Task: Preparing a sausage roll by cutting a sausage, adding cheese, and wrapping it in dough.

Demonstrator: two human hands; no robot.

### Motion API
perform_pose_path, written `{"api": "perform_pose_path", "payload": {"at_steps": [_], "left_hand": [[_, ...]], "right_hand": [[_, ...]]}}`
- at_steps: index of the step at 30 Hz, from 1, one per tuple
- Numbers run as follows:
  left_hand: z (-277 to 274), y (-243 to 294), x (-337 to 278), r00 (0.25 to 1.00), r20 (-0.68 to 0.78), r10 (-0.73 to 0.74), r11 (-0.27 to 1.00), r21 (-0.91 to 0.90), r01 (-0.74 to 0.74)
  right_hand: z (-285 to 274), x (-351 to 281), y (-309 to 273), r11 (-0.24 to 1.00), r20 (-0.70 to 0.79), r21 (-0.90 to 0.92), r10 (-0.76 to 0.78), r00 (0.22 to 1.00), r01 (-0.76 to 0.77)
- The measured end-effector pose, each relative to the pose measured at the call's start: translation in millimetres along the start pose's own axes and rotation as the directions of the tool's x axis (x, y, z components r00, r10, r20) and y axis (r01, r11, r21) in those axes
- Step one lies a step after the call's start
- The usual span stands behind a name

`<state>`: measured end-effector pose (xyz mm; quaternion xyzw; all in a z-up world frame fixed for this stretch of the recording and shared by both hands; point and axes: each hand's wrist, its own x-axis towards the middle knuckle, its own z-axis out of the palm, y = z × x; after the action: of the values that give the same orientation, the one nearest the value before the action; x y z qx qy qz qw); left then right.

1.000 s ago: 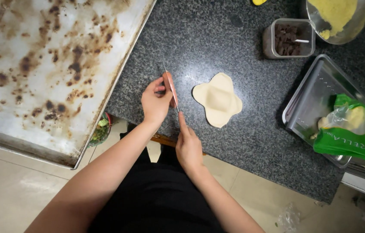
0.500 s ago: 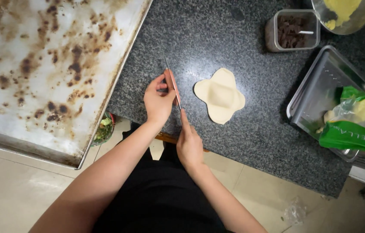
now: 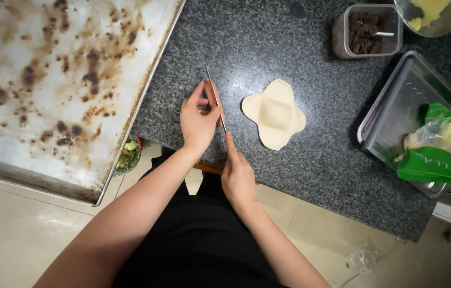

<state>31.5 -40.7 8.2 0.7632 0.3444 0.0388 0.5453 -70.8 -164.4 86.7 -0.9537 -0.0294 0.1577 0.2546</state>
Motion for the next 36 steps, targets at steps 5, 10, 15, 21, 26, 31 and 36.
{"api": "perform_pose_path", "payload": {"at_steps": [5,10,15,21,26,31,36], "left_hand": [[-12.2,10.2,5.3,0.985,0.160,-0.057,0.985,0.169,0.029],[-15.4,11.9,11.3,0.965,0.240,-0.109,0.972,0.228,0.053],[-19.7,16.0,12.7,0.955,0.278,-0.101,0.975,0.216,0.041],[-21.3,17.5,11.1,0.952,0.286,-0.114,0.969,0.244,0.043],[-25.2,19.4,13.0,0.945,0.301,-0.123,0.965,0.260,0.043],[-28.5,23.1,12.7,0.941,0.317,-0.114,0.966,0.255,0.031],[-31.2,25.3,14.0,0.939,0.329,-0.102,0.963,0.268,0.011]], "right_hand": [[-17.4,3.5,-9.2,0.997,0.063,-0.066,0.051,0.997,-0.047],[-32.6,9.1,-16.1,0.996,0.106,-0.052,0.076,0.991,-0.071],[-48.0,13.4,-26.6,0.998,0.148,-0.013,0.064,0.987,-0.062],[-45.3,18.5,-23.0,0.997,0.166,0.015,0.066,0.984,-0.070],[-41.9,20.3,-21.9,0.998,0.171,0.014,0.056,0.984,-0.059],[-39.6,27.4,-27.8,0.999,0.150,0.032,0.028,0.988,-0.033],[-23.1,31.1,-17.8,0.997,0.107,0.077,0.003,0.994,-0.012]]}}
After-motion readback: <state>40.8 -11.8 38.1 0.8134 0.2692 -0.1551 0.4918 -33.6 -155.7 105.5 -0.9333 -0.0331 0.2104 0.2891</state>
